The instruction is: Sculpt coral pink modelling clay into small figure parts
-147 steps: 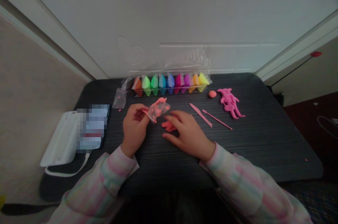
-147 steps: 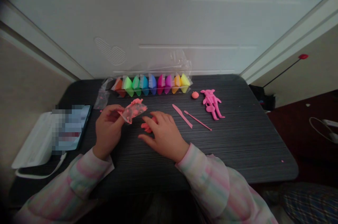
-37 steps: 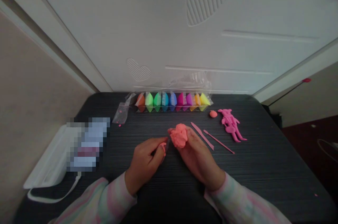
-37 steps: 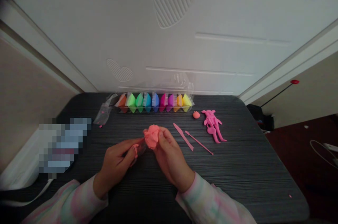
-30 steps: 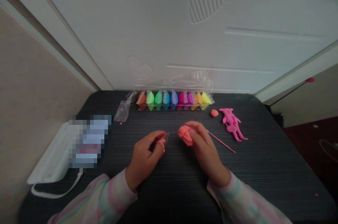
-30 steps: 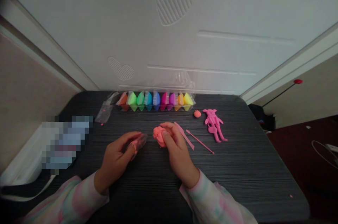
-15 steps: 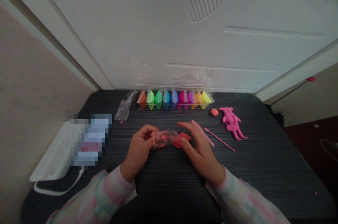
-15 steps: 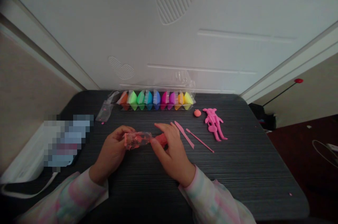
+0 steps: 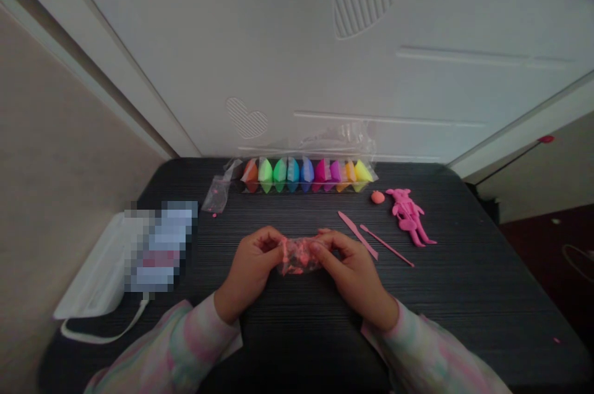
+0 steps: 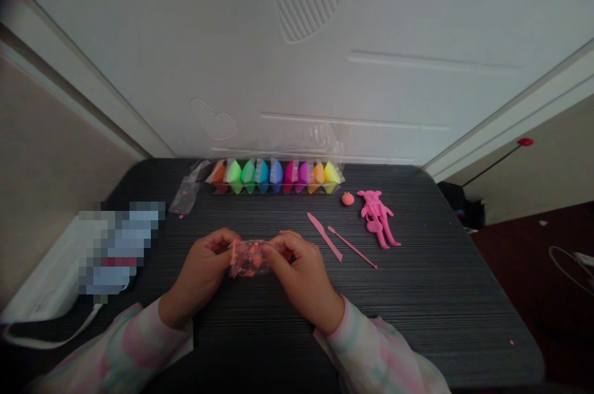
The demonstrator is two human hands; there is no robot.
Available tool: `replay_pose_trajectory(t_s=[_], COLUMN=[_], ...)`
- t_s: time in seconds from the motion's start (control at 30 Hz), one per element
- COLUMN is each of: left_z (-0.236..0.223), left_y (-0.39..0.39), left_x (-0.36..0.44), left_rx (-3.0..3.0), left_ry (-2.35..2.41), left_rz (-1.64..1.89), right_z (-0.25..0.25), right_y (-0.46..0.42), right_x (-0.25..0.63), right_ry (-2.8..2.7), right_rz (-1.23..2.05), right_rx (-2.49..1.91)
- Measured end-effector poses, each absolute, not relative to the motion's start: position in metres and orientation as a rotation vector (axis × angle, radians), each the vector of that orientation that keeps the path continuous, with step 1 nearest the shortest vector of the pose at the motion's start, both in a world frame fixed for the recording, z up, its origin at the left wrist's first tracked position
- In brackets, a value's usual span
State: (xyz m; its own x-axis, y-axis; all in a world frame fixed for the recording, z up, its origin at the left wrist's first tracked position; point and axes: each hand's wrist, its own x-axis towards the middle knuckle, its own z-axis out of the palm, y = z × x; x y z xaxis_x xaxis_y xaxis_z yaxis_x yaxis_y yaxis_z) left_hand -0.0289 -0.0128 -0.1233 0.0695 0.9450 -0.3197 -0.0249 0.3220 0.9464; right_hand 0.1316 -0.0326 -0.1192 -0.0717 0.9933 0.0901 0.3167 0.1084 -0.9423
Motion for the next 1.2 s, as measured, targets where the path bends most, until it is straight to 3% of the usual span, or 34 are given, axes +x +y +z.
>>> replay_pose_trajectory(t_s=[0.17,0.37,0.7,1.0,1.2], left_z=[-0.128,-0.136,-0.129,-0.129,-0.127], left_y=[-0.012,-0.009,-0.011,-0.004,-0.001], left_x=[-0.03,-0.037,-0.035,-0.043,-0.048], left_rx=[0.912,0.981,1.009,1.029,0.975], left_ry=[1.193,1.128,1.207,1.154,1.018], left_rz=[0.972,1.148,0.988,0.891,0.806], right_z=[-0.119,-0.119,-0.125,-0.124,-0.121], right_y=[-0.034,-0.031,-0.035,-0.033,-0.033], right_x=[0.133,0.138,0.137,0.139,0.14], right_ry=[-1.524,-1.671,-1.989,-1.995,-1.868], right_rz=[0.958,0.531,0.183,0.196,0.459], right_rx=[-1.411,-1.325,-1.179,-1.163,-1.258])
